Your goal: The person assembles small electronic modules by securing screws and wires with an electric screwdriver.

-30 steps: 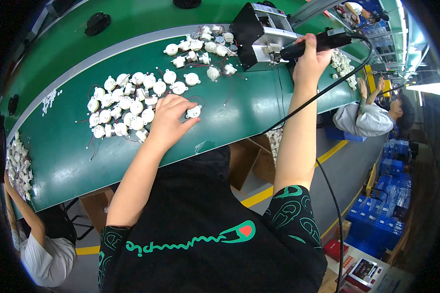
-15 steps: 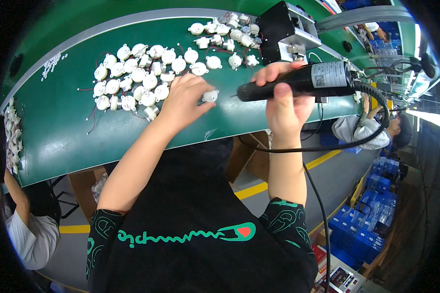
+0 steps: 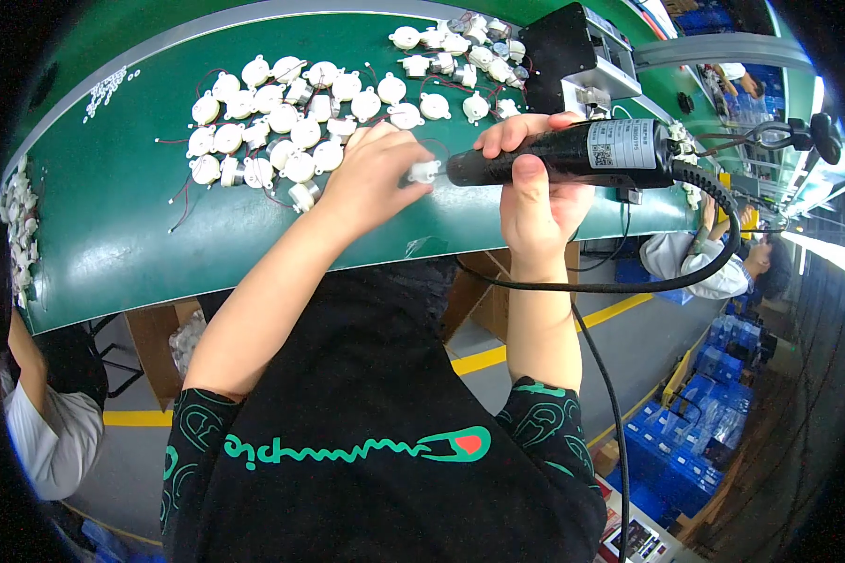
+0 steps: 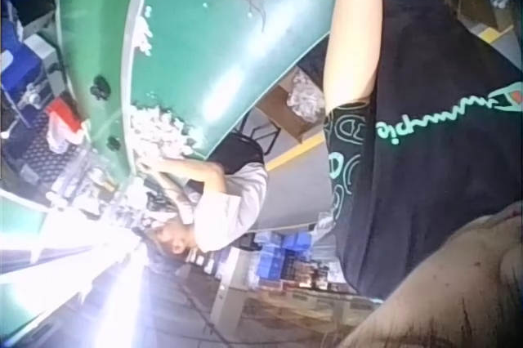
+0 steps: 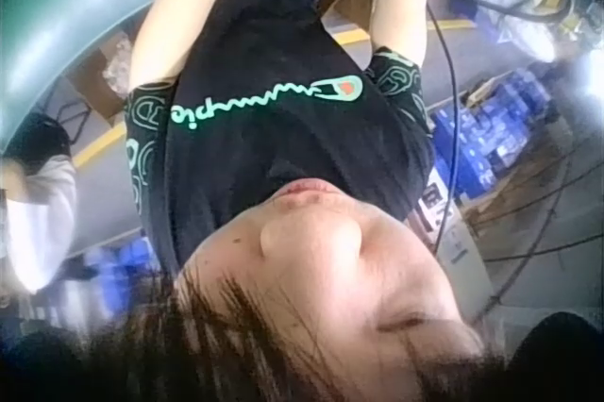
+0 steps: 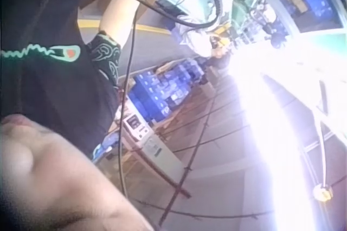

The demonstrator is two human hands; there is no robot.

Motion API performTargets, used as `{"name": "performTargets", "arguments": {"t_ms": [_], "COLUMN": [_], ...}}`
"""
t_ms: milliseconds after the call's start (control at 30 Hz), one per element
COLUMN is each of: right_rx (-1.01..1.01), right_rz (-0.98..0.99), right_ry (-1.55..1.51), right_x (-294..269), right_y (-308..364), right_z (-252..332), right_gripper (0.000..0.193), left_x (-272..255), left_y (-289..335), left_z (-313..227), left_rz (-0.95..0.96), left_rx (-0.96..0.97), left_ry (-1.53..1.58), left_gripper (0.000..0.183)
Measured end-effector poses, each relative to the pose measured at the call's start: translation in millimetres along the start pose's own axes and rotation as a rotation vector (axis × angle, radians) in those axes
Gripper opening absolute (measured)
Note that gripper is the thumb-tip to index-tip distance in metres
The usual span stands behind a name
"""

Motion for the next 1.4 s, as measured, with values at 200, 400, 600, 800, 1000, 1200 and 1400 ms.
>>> {"name": "performTargets", "arguments": {"t_ms": [200, 400, 600, 800, 1000, 1200, 1400], "right_rx": [0.009, 0.015, -0.016, -0.138, -0.304, -0.263, -0.22], "right_rz": [0.003, 0.07, 0.05, -0.181, -0.431, -0.415, -0.277], "right_ry": [0.0, 0.042, 0.071, 0.05, 0.232, 0.068, 0.218], "right_x": [3.1, 11.7, 8.9, -75.9, -190.4, -206.4, -201.1], "right_y": [1.1, 1.4, 2.9, -21.1, -57.4, -84.3, -81.5], "right_z": [-5.5, -9.4, -8.5, 25.1, 68.1, 50.3, 36.0], "right_gripper": [0.043, 0.044, 0.047, 0.05, 0.031, 0.034, 0.035], "left_x": [-3.5, -4.3, -4.1, -5.3, -30.6, -9.8, 39.7], "left_y": [-1.0, -2.5, -3.6, 12.4, 18.2, -23.6, -84.5], "left_z": [-2.2, -2.5, -8.0, -27.8, -47.2, -86.5, -50.1], "left_rz": [-0.018, -0.028, -0.02, -0.127, -0.309, -0.245, -0.325], "left_rx": [0.025, 0.031, 0.051, 0.137, 0.013, 0.073, 0.044], "left_ry": [0.01, -0.031, -0.065, -0.333, -0.627, -0.585, -0.554], "left_gripper": [0.032, 0.034, 0.034, 0.032, 0.037, 0.041, 0.019]}}
Point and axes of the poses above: each hand's wrist, its own y-axis away from the middle knuckle, its own x-axis out of the palm, z = x × y, the point moved 6 cm from there along -y, towards the middle knuckle, and after that the axes turned 5 degrees about -x, right-handed, at the moved point
